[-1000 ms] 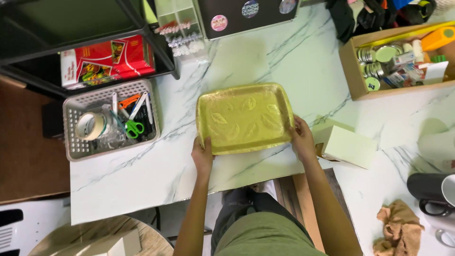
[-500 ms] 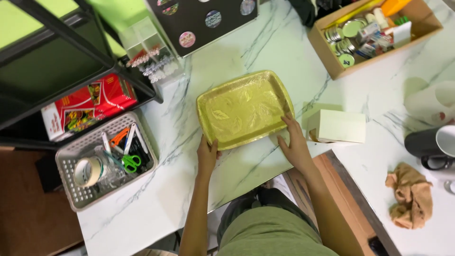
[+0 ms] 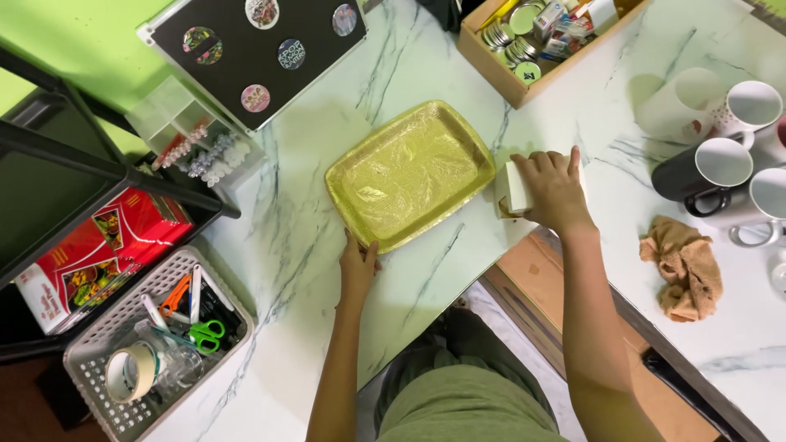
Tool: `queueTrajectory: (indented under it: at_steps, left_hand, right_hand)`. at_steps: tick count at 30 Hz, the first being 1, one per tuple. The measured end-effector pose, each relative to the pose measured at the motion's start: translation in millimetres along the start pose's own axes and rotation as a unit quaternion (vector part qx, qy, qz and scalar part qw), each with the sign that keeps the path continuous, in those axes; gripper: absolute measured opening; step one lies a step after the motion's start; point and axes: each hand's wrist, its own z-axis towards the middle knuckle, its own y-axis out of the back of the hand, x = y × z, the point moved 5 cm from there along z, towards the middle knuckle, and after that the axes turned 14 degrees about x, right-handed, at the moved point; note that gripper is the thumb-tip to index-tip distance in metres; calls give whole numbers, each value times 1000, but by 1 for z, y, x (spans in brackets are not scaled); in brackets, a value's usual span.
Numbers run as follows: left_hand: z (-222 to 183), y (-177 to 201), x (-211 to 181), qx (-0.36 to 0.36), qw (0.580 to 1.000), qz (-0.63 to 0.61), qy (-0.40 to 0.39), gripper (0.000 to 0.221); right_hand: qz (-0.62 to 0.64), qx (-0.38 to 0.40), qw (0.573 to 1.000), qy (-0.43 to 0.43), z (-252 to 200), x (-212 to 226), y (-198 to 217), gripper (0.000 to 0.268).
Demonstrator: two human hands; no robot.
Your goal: Placing mugs into cardboard boxes.
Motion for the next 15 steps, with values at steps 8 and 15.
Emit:
queueTrajectory:
  at_steps: [8, 15]
  left_hand:
    - [15, -16, 12, -8, 995, -96, 2, 73]
    - [15, -26, 3, -29, 984, -174, -23, 81]
  right_hand:
    - [20, -64, 996, 66, -25, 42, 60, 98]
    - [11, -106, 958, 268, 47, 114, 72, 93]
